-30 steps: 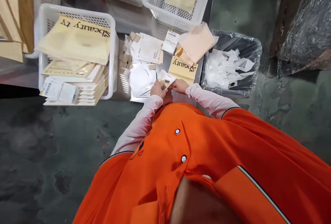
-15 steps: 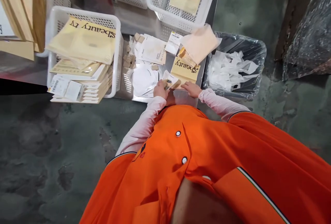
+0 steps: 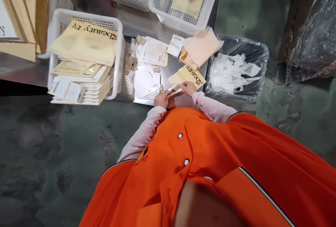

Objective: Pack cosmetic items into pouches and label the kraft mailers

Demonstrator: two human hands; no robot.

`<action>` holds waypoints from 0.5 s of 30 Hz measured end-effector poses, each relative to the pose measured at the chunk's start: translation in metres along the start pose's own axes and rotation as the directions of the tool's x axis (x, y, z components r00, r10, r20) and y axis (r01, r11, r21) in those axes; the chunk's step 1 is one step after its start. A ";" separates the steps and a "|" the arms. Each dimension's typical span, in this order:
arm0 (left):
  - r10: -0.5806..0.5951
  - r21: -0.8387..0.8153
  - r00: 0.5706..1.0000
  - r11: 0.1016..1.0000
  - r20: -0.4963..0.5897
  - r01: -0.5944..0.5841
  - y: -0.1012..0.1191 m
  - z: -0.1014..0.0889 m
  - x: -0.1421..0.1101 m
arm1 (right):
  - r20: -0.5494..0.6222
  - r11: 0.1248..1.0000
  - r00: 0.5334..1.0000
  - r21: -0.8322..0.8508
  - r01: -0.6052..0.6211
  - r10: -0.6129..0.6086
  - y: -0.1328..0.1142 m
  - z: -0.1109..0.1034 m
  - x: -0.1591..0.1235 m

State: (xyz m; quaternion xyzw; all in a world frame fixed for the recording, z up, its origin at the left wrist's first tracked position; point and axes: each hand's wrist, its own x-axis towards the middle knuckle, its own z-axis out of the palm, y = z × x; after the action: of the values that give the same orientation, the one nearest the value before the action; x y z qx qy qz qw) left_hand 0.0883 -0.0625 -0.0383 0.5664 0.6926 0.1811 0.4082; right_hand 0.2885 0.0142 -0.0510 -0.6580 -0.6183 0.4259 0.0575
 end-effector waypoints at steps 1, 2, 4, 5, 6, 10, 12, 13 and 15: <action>0.003 -0.001 1.000 1.000 0.003 -0.003 0.001 0.000 0.001 | -0.048 0.994 0.995 -0.062 0.085 -0.088 -0.003 -0.001 -0.002; -0.006 -0.010 1.000 1.000 0.002 0.007 0.001 0.000 0.001 | -0.063 0.976 0.980 -0.125 0.180 -0.189 -0.006 -0.002 -0.004; -0.049 -0.047 0.999 0.998 0.005 0.049 0.003 -0.002 0.000 | 0.012 0.908 0.930 -0.210 0.362 -0.367 -0.011 -0.007 -0.007; -0.073 -0.066 0.997 0.995 0.013 0.074 0.005 -0.002 0.000 | 0.069 0.874 0.904 -0.235 0.425 -0.421 -0.015 -0.010 -0.009; -0.091 -0.083 0.995 0.992 0.025 0.093 0.008 -0.003 -0.001 | 0.120 0.844 0.882 -0.257 0.472 -0.456 -0.018 -0.013 -0.010; -0.095 -0.054 0.995 0.994 0.022 0.096 0.028 0.001 0.002 | 0.224 0.774 0.835 -0.312 0.551 -0.503 -0.037 -0.017 -0.019; -0.052 -0.022 0.998 0.998 -0.026 0.052 0.039 0.001 0.008 | 0.260 0.767 0.827 -0.311 0.561 -0.499 -0.048 -0.014 -0.024; -0.025 -0.021 0.998 0.999 -0.050 0.024 0.043 -0.001 0.011 | 0.271 0.773 0.828 -0.303 0.558 -0.492 -0.053 -0.013 -0.026; 0.019 -0.079 0.996 0.997 -0.087 -0.026 0.044 -0.013 0.016 | 0.258 0.806 0.843 -0.262 0.531 -0.472 -0.060 -0.013 -0.030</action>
State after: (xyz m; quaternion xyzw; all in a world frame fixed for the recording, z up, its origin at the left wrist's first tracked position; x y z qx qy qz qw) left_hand 0.1058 -0.0319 -0.0045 0.5488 0.6955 0.2376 0.3983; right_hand 0.2542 0.0078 0.0082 -0.4294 -0.8342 0.3460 0.0035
